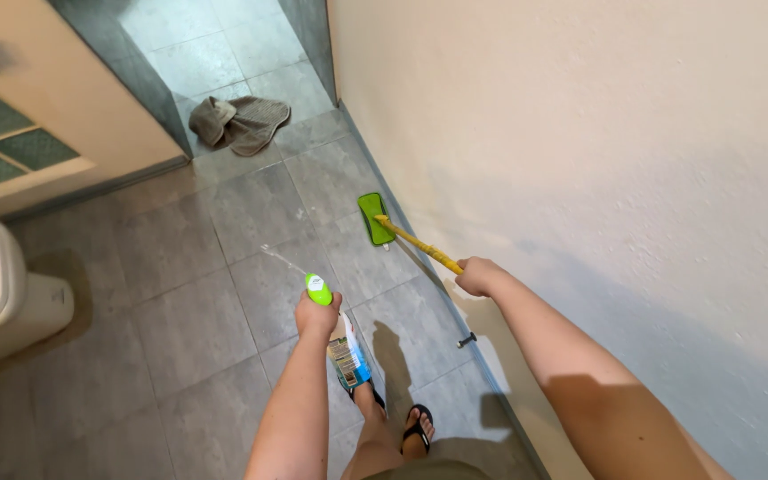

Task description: Cleaning the bathroom floor by washing the mop head in the sink and then mopping with a spray cleaner.

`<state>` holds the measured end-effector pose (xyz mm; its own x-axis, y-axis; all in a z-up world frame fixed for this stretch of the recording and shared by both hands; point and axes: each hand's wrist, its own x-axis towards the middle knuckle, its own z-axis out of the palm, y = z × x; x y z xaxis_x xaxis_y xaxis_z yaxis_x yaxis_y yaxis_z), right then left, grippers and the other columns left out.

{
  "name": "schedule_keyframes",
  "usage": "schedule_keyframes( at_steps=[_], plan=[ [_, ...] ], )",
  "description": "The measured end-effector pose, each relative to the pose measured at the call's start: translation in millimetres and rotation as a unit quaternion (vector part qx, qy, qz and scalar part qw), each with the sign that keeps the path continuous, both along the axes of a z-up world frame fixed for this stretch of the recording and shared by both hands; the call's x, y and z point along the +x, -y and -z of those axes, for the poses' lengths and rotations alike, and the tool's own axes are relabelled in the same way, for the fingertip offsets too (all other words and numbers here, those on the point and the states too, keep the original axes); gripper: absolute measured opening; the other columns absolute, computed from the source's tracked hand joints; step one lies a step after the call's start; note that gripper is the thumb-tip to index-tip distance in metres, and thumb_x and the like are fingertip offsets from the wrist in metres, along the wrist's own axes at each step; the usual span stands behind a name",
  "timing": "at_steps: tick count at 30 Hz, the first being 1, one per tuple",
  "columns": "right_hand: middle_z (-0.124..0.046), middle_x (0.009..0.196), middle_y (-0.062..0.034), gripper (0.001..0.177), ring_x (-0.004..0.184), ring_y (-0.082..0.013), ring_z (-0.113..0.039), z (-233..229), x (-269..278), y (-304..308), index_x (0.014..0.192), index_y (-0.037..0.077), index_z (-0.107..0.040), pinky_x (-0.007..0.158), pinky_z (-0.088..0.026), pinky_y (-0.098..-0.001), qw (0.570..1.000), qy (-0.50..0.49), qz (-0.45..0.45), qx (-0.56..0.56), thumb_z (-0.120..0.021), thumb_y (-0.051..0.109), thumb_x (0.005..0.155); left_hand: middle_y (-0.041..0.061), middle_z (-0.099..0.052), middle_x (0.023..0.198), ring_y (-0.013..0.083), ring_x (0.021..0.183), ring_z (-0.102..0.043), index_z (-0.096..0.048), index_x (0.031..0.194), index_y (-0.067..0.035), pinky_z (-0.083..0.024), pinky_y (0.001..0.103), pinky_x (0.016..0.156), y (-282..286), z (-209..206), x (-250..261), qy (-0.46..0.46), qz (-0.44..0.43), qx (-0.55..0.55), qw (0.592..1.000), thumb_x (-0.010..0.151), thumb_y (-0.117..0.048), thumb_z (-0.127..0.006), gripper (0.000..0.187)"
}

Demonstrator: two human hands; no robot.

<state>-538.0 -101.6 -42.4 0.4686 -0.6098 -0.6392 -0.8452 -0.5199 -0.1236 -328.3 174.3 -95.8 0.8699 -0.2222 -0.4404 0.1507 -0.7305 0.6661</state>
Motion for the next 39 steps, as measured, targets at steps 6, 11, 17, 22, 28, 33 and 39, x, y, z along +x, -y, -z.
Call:
schedule_keyframes(
  at_steps=[6,11,17,22,28,33,39],
  plan=[
    [-0.071,0.128,-0.0137,0.059,0.117,-0.0318,-0.067,-2,-23,-28,0.144,0.024,-0.059,0.101,-0.053,-0.0419,0.999,0.036,-0.032,-0.011,-0.06,0.019,0.085,0.018,-0.073,0.112,0.0376,0.107,-0.069,-0.064,0.119,-0.007,-0.054,0.045,0.092,-27,9,-39,0.03,0.043,-0.006,0.999,0.074,-0.034,-0.085,0.056],
    [-0.069,0.13,-0.0141,0.06,0.119,-0.0317,-0.066,-5,-8,-70,0.144,0.025,-0.059,0.102,-0.052,-0.041,0.997,0.044,-0.068,0.001,-0.062,0.022,0.084,0.019,-0.074,0.108,0.0379,0.105,-0.07,-0.064,0.119,-0.006,-0.055,0.045,0.091,-42,13,-47,0.03,0.033,-0.009,0.999,0.075,-0.034,-0.085,0.057],
    [-0.067,0.131,-0.0142,0.057,0.122,-0.0325,-0.064,-34,52,-140,0.142,0.025,-0.059,0.101,-0.052,-0.0453,0.999,0.033,-0.035,0.016,-0.057,0.014,0.086,0.018,-0.074,0.109,0.0368,0.105,-0.07,-0.064,0.12,-0.007,-0.054,0.044,0.091,-59,3,-35,0.02,0.008,-0.03,0.999,0.075,-0.033,-0.085,0.056],
    [-0.069,0.13,-0.0135,0.052,0.122,-0.032,-0.065,-21,115,-135,0.138,0.024,-0.062,0.1,-0.053,-0.0461,0.997,0.044,-0.067,-0.002,-0.057,0.013,0.087,0.017,-0.075,0.11,0.0358,0.105,-0.071,-0.066,0.118,-0.007,-0.055,0.044,0.091,-84,-9,3,0.017,-0.002,-0.055,0.998,0.077,-0.032,-0.082,0.051],
    [-0.068,0.131,-0.0113,0.048,0.122,-0.0325,-0.065,-28,208,-137,0.134,0.024,-0.065,0.1,-0.053,-0.048,0.997,0.022,-0.075,-0.023,-0.054,0.01,0.09,0.017,-0.074,0.108,0.0361,0.103,-0.071,-0.064,0.121,-0.008,-0.055,0.044,0.09,-120,-23,63,0.019,0.016,-0.065,0.998,0.077,-0.031,-0.081,0.052],
    [-0.067,0.131,-0.0149,0.046,0.122,-0.0335,-0.064,14,269,-159,0.134,0.021,-0.065,0.101,-0.052,-0.0481,0.997,0.044,-0.057,-0.035,-0.057,0.011,0.09,0.016,-0.075,0.108,0.0352,0.103,-0.072,-0.063,0.126,-0.01,-0.055,0.043,0.089,-143,-31,109,0.002,0.018,-0.059,0.998,0.077,-0.031,-0.079,0.056],
    [-0.069,0.127,-0.0161,0.051,0.118,-0.0341,-0.066,14,277,-233,0.135,0.017,-0.062,0.098,-0.054,-0.0473,0.999,0.034,-0.037,-0.001,-0.064,0.011,0.084,0.018,-0.073,0.108,0.0365,0.104,-0.07,-0.059,0.132,-0.011,-0.054,0.044,0.089,-162,-27,137,0.041,0.01,-0.076,0.996,0.075,-0.029,-0.081,0.064]
  ],
)
